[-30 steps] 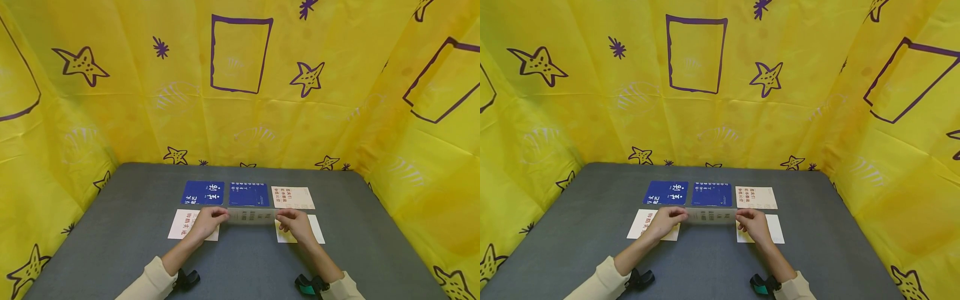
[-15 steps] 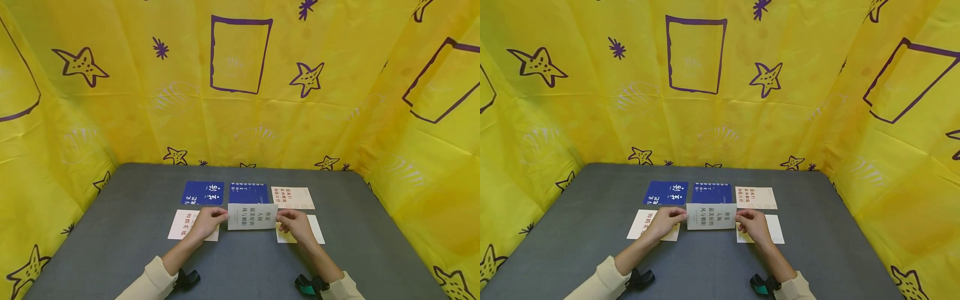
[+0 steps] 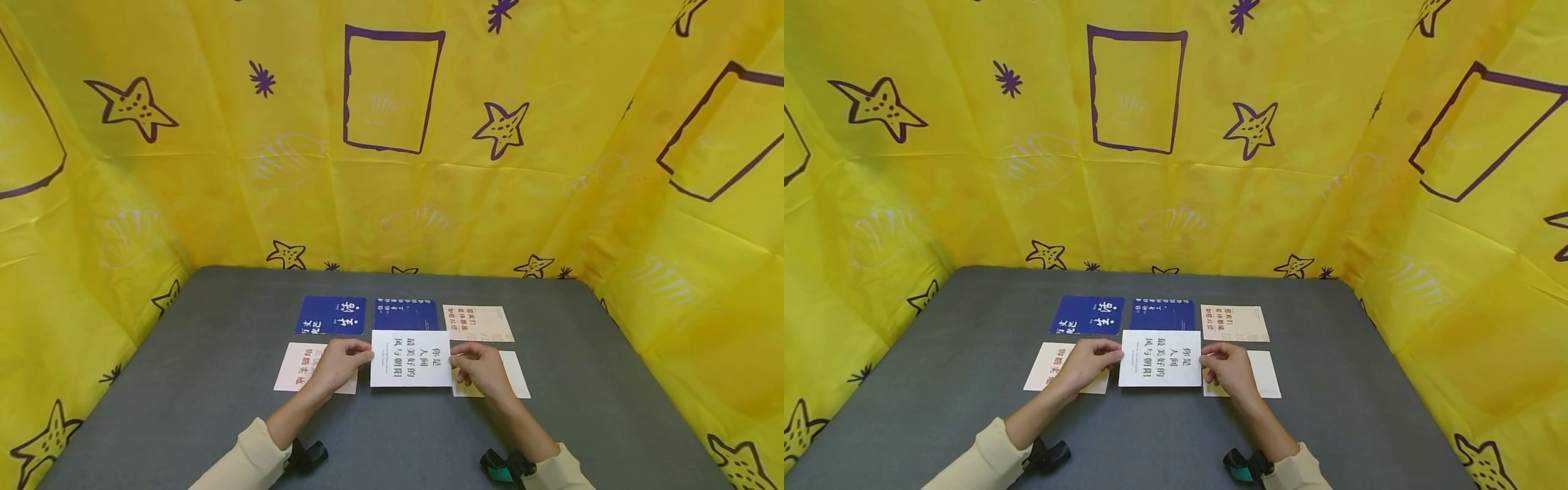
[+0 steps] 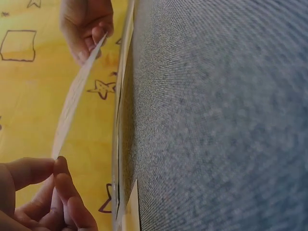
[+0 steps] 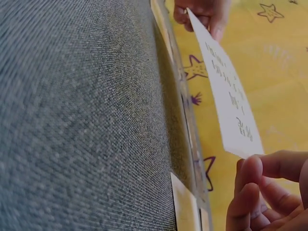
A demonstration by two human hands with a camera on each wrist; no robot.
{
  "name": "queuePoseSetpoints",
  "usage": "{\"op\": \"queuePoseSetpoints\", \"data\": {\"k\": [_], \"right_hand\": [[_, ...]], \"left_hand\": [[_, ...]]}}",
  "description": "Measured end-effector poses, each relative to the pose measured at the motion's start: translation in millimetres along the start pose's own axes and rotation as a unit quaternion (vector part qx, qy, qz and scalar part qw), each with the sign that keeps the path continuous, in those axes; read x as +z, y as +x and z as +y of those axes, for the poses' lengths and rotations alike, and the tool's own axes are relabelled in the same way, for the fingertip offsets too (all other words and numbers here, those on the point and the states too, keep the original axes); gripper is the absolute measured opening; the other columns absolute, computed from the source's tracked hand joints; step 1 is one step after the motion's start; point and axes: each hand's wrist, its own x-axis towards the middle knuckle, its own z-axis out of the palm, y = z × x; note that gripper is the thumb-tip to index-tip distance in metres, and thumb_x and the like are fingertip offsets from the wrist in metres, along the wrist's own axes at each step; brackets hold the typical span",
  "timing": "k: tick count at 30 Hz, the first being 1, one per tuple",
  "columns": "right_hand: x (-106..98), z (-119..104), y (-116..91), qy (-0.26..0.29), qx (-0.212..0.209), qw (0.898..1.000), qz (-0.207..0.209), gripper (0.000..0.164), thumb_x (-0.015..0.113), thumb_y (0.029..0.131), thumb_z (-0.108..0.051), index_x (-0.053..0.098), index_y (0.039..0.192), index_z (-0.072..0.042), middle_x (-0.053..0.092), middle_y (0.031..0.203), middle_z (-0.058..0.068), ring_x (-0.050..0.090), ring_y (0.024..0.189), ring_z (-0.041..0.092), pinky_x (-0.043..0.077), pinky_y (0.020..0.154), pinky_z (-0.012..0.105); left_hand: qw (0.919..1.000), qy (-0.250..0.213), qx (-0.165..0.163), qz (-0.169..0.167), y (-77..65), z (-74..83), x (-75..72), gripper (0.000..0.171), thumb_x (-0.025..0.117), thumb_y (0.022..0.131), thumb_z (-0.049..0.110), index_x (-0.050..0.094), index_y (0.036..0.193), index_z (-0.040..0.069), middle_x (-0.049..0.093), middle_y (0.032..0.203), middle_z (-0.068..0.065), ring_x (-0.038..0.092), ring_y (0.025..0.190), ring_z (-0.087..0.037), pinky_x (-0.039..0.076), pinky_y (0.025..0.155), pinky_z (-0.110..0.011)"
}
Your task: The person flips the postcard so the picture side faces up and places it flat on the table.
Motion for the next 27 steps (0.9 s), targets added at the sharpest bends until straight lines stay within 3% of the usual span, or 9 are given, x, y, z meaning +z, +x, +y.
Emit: {"op": "queuePoseSetpoints", "data": {"k": [7,14,27], "right_hand": [[2.4,0.4,0.3,-0.018,0.003,1.000,0.000,0.014,0.068,0.083,0.000,0.069,0.095,0.006,0.065,0.066,0.004,0.051,0.046,0.015,0.041,0.046,0.024],[4.7,-1.0,-1.3,-0.058,0.001,0.998,-0.014,0.014,0.068,0.082,0.000,0.070,0.094,0.006,0.063,0.063,0.006,0.051,0.045,0.015,0.040,0.045,0.024],[5.3,2.0,1.8,-0.112,-0.011,0.993,-0.031,0.010,0.069,0.077,0.000,0.069,0.086,0.004,0.061,0.058,0.004,0.049,0.044,0.015,0.039,0.044,0.026]], "left_hand": [[0.9998,0.009,-0.011,0.014,1.0,0.1,0.4,0.021,0.070,0.085,0.010,0.066,0.102,-0.002,0.070,0.080,-0.009,0.060,0.070,-0.016,0.046,0.062,-0.027],[0.9990,0.034,0.001,0.029,1.7,0.1,-0.8,0.016,0.071,0.083,0.010,0.071,0.096,0.000,0.070,0.078,-0.008,0.058,0.068,-0.012,0.046,0.060,-0.026],[0.9939,0.101,0.027,-0.036,-1.3,-0.4,-3.8,0.027,0.074,0.074,0.005,0.071,0.099,-0.001,0.072,0.076,-0.006,0.061,0.068,-0.010,0.047,0.067,-0.026]]}}
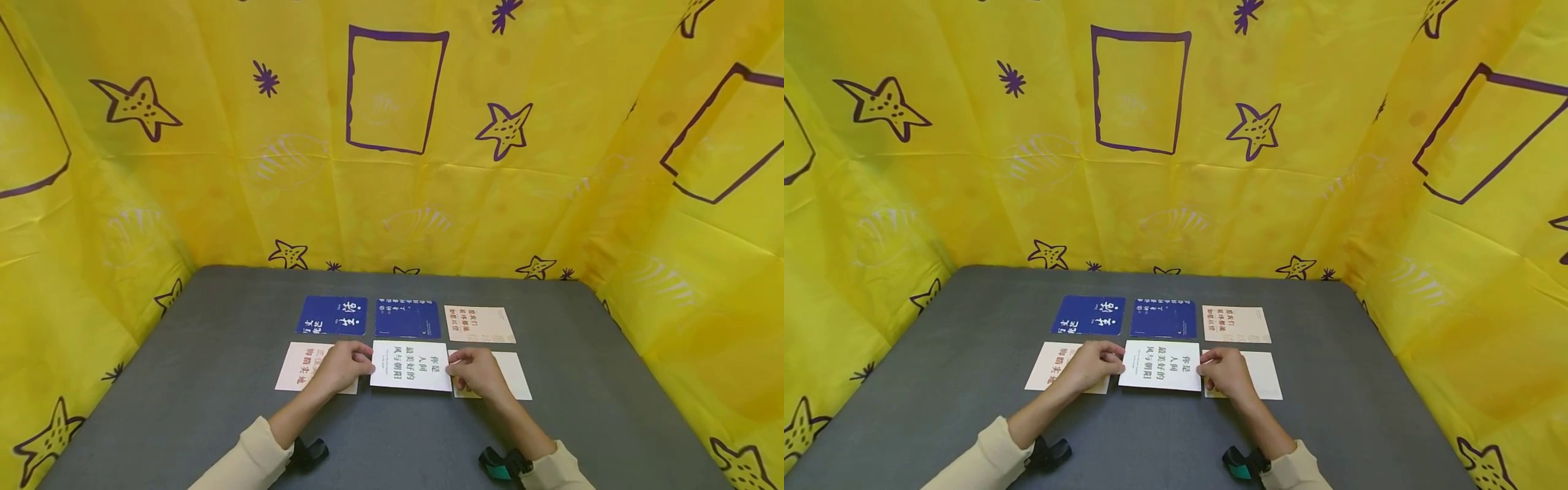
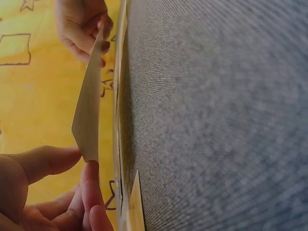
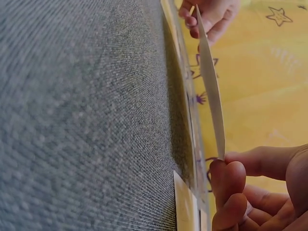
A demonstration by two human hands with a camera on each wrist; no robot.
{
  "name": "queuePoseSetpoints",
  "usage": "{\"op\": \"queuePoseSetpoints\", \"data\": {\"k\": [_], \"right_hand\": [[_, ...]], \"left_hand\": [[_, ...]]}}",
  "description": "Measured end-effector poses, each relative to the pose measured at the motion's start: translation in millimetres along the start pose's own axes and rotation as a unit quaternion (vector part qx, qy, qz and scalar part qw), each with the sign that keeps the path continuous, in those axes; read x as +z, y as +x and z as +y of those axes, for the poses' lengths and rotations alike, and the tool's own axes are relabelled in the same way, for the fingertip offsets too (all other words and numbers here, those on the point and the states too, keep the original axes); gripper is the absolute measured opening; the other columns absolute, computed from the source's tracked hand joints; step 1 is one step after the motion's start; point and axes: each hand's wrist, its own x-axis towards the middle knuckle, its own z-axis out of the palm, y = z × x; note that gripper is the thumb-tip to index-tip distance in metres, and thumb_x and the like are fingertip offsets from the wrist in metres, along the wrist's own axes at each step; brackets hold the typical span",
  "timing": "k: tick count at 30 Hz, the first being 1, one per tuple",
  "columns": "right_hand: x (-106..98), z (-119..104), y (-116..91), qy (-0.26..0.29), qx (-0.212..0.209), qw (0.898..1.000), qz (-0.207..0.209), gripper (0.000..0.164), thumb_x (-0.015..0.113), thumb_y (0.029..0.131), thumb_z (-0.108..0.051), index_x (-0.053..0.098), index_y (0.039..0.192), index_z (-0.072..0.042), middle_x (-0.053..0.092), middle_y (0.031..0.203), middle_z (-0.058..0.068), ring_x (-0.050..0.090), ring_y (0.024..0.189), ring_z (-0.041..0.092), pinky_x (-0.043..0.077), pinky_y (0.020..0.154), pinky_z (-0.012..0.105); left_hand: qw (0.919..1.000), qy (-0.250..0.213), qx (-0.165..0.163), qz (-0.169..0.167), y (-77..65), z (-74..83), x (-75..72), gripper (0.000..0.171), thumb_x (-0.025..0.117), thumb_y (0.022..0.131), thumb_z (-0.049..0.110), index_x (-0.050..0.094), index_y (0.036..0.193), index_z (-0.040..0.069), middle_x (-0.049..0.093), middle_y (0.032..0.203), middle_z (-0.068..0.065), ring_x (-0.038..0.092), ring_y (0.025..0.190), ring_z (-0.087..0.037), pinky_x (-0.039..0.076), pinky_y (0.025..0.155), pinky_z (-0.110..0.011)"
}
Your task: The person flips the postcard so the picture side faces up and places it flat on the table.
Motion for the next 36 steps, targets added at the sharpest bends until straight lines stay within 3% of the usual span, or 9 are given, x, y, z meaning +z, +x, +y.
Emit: {"op": "queuePoseSetpoints", "data": {"k": [4,11,18,29,36], "right_hand": [[0.8,0.9,1.8,-0.024,-0.002,1.000,0.002,0.009,0.070,0.077,0.000,0.069,0.085,0.002,0.056,0.053,0.002,0.048,0.043,0.013,0.038,0.044,0.025],[2.9,-0.7,2.1,-0.051,-0.008,0.999,0.001,0.006,0.069,0.076,0.002,0.069,0.082,0.003,0.055,0.053,0.001,0.046,0.042,0.012,0.039,0.043,0.024],[5.4,-0.3,1.2,-0.082,-0.020,0.996,0.003,0.005,0.070,0.075,0.002,0.070,0.080,0.003,0.057,0.055,0.001,0.045,0.040,0.010,0.037,0.042,0.022],[6.8,-0.5,1.0,-0.108,-0.012,0.994,-0.001,0.007,0.070,0.077,0.001,0.072,0.083,0.002,0.057,0.057,0.000,0.043,0.040,0.009,0.033,0.042,0.020],[7.4,0.5,1.6,-0.106,-0.014,0.994,-0.011,0.008,0.070,0.078,-0.001,0.074,0.085,0.002,0.060,0.057,0.000,0.041,0.039,0.008,0.031,0.041,0.020]], "left_hand": [[0.9999,0.014,-0.001,-0.007,-0.5,-0.3,0.3,0.027,0.075,0.073,0.005,0.072,0.099,-0.001,0.070,0.075,-0.004,0.059,0.068,-0.009,0.046,0.066,-0.025],[0.9975,0.061,0.033,-0.017,-2.1,0.8,0.0,0.025,0.069,0.076,0.003,0.073,0.100,-0.001,0.066,0.075,-0.002,0.055,0.070,-0.010,0.046,0.067,-0.026],[0.9941,0.098,0.031,-0.033,-3.8,1.0,2.5,0.026,0.066,0.079,0.004,0.072,0.104,-0.002,0.066,0.079,-0.004,0.053,0.071,-0.012,0.044,0.065,-0.026],[0.9929,0.107,0.030,-0.042,-5.1,3.2,3.7,0.028,0.069,0.082,0.012,0.072,0.106,-0.003,0.072,0.089,-0.009,0.061,0.077,-0.014,0.050,0.070,-0.031],[0.9923,0.118,0.022,-0.031,-5.9,5.2,1.0,0.023,0.069,0.084,0.014,0.073,0.102,0.000,0.074,0.089,-0.009,0.066,0.080,-0.018,0.052,0.073,-0.033]]}}
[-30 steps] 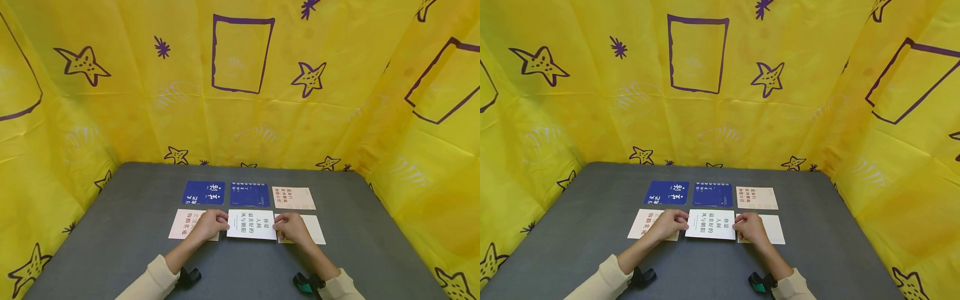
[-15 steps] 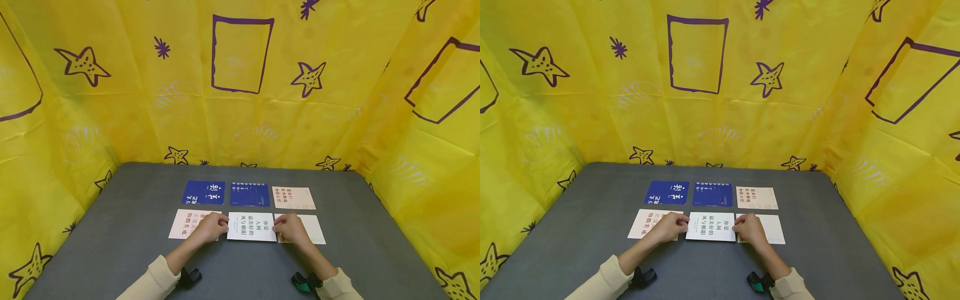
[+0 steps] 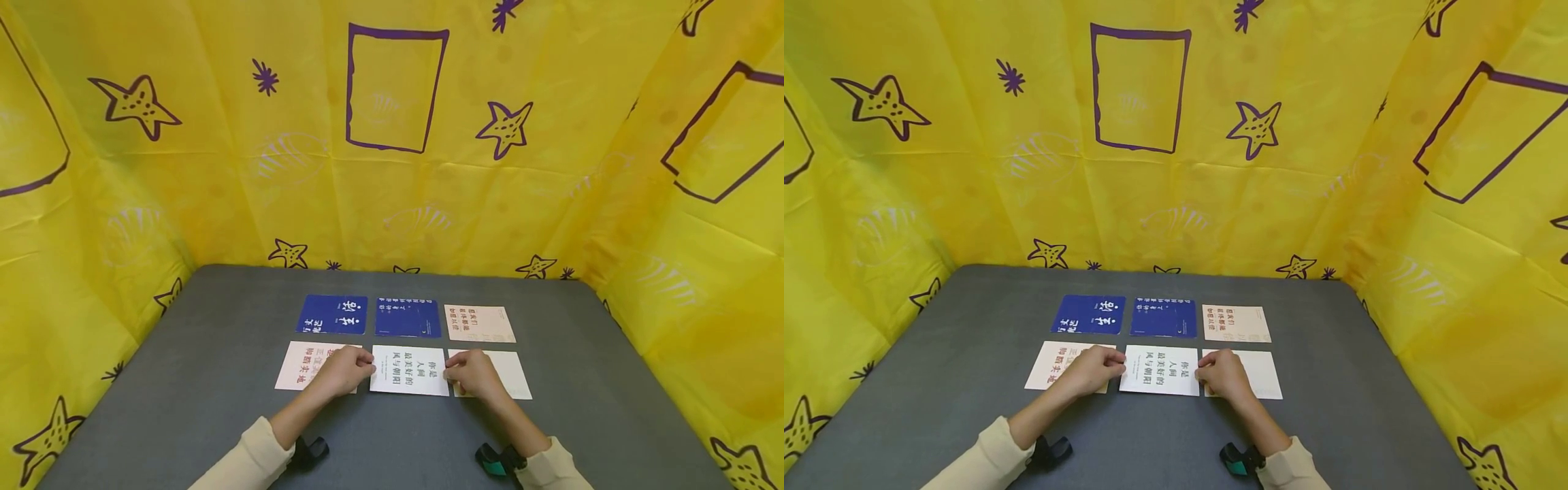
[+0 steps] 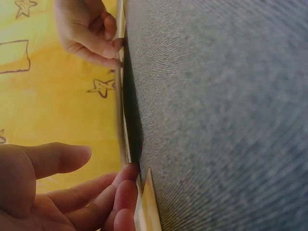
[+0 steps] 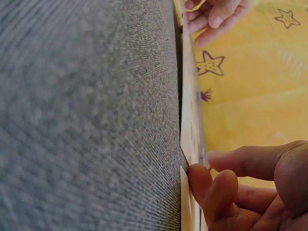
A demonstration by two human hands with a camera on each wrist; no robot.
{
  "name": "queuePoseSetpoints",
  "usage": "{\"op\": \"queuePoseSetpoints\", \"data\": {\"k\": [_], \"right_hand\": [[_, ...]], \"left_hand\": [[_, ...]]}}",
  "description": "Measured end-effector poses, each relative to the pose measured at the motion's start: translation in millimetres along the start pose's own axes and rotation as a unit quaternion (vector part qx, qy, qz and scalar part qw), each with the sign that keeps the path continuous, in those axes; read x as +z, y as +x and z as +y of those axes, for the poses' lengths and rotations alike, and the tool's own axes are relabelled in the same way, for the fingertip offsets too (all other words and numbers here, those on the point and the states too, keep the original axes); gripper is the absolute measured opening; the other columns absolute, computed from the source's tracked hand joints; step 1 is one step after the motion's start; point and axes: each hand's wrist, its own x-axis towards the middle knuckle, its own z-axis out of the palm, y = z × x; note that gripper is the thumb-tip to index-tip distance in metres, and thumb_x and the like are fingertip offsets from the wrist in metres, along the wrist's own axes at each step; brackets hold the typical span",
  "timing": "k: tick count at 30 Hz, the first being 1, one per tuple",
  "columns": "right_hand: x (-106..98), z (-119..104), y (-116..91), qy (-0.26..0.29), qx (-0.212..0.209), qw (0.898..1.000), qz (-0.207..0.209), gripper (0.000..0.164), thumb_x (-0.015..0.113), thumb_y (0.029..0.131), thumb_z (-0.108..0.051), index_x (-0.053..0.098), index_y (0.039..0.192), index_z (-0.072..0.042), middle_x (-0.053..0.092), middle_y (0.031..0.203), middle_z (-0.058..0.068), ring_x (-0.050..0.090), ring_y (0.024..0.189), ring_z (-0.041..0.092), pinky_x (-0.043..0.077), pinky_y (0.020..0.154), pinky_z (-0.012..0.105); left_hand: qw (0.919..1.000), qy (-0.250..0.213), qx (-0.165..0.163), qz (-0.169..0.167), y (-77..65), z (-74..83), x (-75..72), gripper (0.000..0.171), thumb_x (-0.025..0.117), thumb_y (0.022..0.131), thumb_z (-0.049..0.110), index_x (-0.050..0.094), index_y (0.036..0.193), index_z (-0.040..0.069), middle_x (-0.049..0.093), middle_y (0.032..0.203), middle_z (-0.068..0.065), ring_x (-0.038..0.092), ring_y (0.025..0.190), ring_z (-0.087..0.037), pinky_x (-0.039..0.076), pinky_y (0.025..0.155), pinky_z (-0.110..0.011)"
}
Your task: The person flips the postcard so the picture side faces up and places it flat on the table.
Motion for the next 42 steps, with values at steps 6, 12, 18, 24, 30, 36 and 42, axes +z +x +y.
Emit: {"op": "queuePoseSetpoints", "data": {"k": [6,12,18,24,30,36,42], "right_hand": [[-5.0,0.7,-1.0,-0.001,-0.008,1.000,-0.008,0.008,0.071,0.080,-0.004,0.074,0.086,0.001,0.063,0.060,0.002,0.043,0.039,0.009,0.034,0.042,0.021],[-20.8,-0.5,-3.8,-0.021,-0.035,0.999,-0.029,0.011,0.069,0.086,-0.010,0.074,0.086,0.000,0.064,0.062,0.004,0.049,0.044,0.011,0.038,0.044,0.024],[-42.7,1.1,-7.2,-0.037,-0.041,0.998,-0.030,0.014,0.067,0.087,-0.012,0.074,0.088,0.001,0.064,0.064,0.006,0.053,0.049,0.015,0.038,0.046,0.025],[-56.0,17.6,-9.5,-0.062,-0.014,0.997,-0.033,0.016,0.067,0.088,-0.015,0.073,0.091,-0.001,0.065,0.066,0.004,0.054,0.051,0.015,0.039,0.047,0.026],[-69.9,31.7,-13.4,-0.066,-0.007,0.997,-0.027,0.016,0.067,0.089,-0.015,0.073,0.092,0.000,0.065,0.069,0.005,0.056,0.055,0.016,0.041,0.049,0.027],[-87.1,37.9,-16.4,-0.073,0.001,0.997,-0.010,0.023,0.066,0.090,-0.018,0.072,0.098,0.002,0.068,0.078,0.007,0.057,0.062,0.017,0.044,0.051,0.030],[-99.7,45.5,-16.1,-0.120,-0.002,0.993,0.011,0.025,0.066,0.090,-0.017,0.071,0.100,0.005,0.072,0.085,0.012,0.061,0.065,0.017,0.047,0.057,0.031]], "left_hand": [[1.0000,0.006,0.002,0.007,-1.4,1.2,-1.6,0.022,0.067,0.086,0.016,0.073,0.102,0.002,0.074,0.091,-0.008,0.068,0.083,-0.021,0.052,0.075,-0.036],[0.9993,-0.012,0.035,-0.003,-0.7,7.0,0.7,0.019,0.066,0.087,0.016,0.072,0.100,0.003,0.073,0.090,-0.007,0.066,0.083,-0.020,0.051,0.075,-0.036],[0.9978,-0.026,0.060,-0.015,7.1,21.8,1.3,0.020,0.065,0.088,0.015,0.072,0.101,0.002,0.072,0.092,-0.007,0.064,0.085,-0.020,0.050,0.076,-0.036],[0.9959,-0.038,0.076,-0.031,14.3,35.6,10.9,0.020,0.064,0.090,0.015,0.073,0.102,0.002,0.072,0.094,-0.008,0.063,0.088,-0.021,0.049,0.078,-0.036],[0.9941,-0.052,0.083,-0.046,19.4,47.2,28.4,0.020,0.064,0.090,0.015,0.073,0.101,0.002,0.072,0.092,-0.008,0.063,0.085,-0.019,0.047,0.074,-0.032],[0.9937,-0.044,0.083,-0.061,24.2,63.1,46.1,0.019,0.064,0.088,0.016,0.074,0.099,0.004,0.073,0.089,-0.005,0.062,0.079,-0.014,0.046,0.070,-0.027],[0.9935,-0.025,0.092,-0.063,31.5,76.5,62.1,0.016,0.066,0.086,0.017,0.075,0.094,0.007,0.074,0.087,-0.003,0.062,0.075,-0.010,0.046,0.069,-0.024]]}}
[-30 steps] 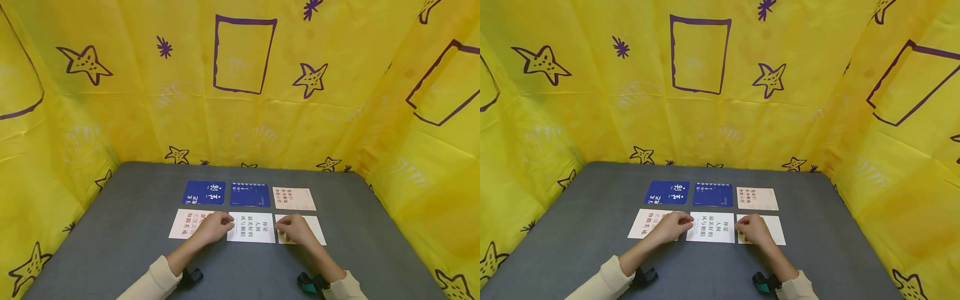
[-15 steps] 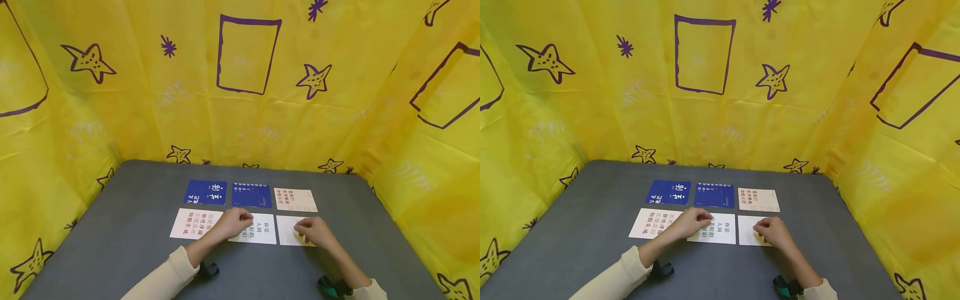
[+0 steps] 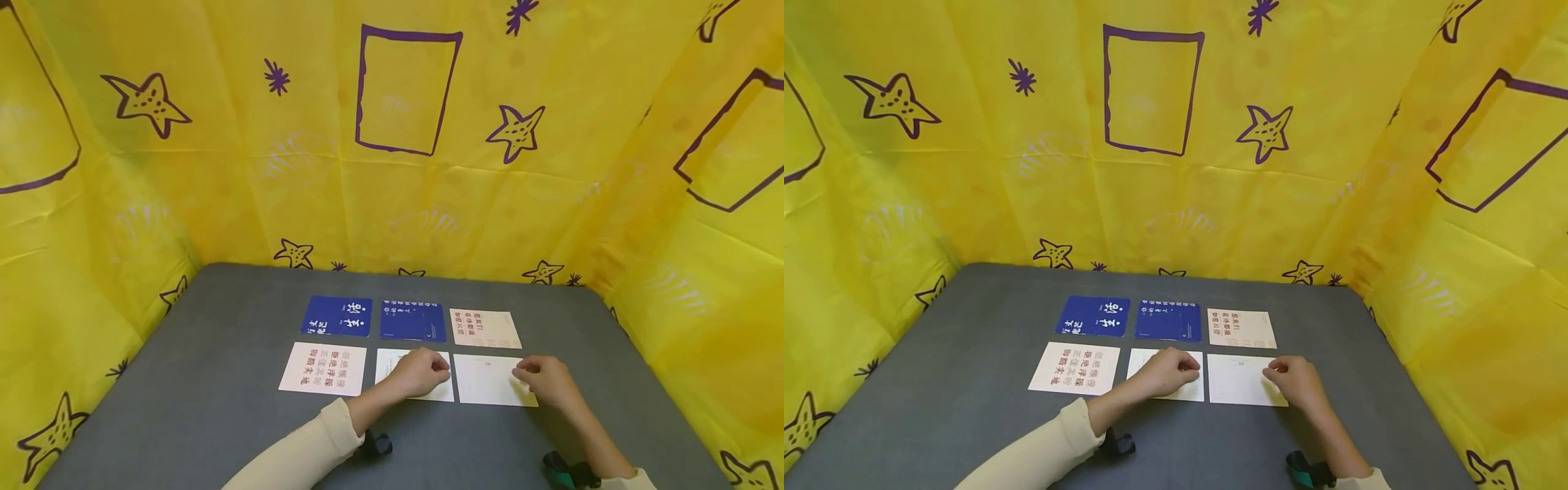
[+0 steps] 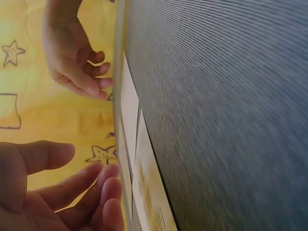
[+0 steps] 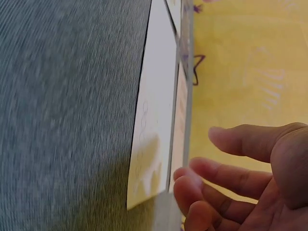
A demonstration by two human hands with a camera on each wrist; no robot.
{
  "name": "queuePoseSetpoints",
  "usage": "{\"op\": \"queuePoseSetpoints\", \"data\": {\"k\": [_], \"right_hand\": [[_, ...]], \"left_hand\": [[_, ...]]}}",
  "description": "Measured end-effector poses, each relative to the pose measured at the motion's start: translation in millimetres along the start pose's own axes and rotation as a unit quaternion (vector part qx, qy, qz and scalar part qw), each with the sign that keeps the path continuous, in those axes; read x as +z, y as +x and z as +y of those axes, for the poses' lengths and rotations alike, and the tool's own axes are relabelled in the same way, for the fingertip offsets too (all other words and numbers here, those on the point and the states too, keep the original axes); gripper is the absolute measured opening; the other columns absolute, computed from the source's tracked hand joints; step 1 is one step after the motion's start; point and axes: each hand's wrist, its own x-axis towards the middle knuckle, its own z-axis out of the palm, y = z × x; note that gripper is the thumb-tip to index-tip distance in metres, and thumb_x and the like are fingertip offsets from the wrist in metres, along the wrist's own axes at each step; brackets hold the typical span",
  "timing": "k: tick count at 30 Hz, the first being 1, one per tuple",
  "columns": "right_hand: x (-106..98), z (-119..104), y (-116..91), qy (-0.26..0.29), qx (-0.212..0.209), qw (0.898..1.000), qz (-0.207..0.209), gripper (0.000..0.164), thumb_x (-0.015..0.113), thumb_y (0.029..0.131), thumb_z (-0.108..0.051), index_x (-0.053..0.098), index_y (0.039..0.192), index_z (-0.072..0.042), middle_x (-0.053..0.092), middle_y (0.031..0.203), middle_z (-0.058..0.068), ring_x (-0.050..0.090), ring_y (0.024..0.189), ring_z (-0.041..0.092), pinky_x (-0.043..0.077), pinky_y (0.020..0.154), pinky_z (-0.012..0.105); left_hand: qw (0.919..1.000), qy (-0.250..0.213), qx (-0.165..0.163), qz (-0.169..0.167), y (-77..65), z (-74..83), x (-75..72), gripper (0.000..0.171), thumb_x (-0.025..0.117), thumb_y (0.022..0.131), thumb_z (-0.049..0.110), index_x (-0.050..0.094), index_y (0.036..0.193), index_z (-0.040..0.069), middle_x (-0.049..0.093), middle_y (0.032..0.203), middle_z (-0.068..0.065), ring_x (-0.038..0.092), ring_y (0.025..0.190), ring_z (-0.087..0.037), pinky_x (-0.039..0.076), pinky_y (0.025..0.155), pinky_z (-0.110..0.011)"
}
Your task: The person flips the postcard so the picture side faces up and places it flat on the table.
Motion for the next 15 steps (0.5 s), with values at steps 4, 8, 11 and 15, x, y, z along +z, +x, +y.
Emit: {"op": "queuePoseSetpoints", "data": {"k": [4,8,11,15], "right_hand": [[-4.5,5.3,-0.8,-0.044,-0.005,0.999,0.010,0.027,0.068,0.087,-0.017,0.069,0.102,0.006,0.072,0.089,0.017,0.065,0.074,0.024,0.052,0.065,0.038],[-5.3,7.6,0.3,-0.074,-0.004,0.997,0.009,0.034,0.072,0.084,-0.019,0.067,0.105,0.006,0.071,0.088,0.016,0.065,0.077,0.027,0.051,0.066,0.042],[-3.2,8.2,0.5,-0.084,-0.002,0.996,0.005,0.039,0.075,0.081,-0.023,0.067,0.106,0.006,0.070,0.083,0.012,0.062,0.073,0.023,0.049,0.063,0.037],[1.0,10.0,0.2,-0.094,-0.005,0.996,0.007,0.042,0.079,0.077,-0.023,0.066,0.105,0.005,0.068,0.079,0.007,0.059,0.070,0.019,0.045,0.061,0.034]], "left_hand": [[0.9998,0.020,0.005,0.002,6.4,6.3,9.3,0.016,0.066,0.085,0.018,0.076,0.092,0.008,0.074,0.086,-0.002,0.061,0.073,-0.009,0.045,0.067,-0.022],[0.9990,0.045,0.000,0.005,9.6,11.3,15.9,0.019,0.066,0.085,0.020,0.077,0.095,0.009,0.074,0.089,0.000,0.063,0.077,-0.011,0.046,0.069,-0.023],[0.9984,0.056,-0.009,0.001,10.3,13.5,19.3,0.018,0.066,0.084,0.021,0.077,0.094,0.010,0.074,0.090,0.000,0.063,0.076,-0.012,0.046,0.068,-0.025],[0.9977,0.066,-0.014,-0.008,10.7,15.7,21.2,0.017,0.067,0.083,0.021,0.077,0.092,0.011,0.074,0.090,-0.001,0.061,0.072,-0.013,0.045,0.066,-0.025]]}}
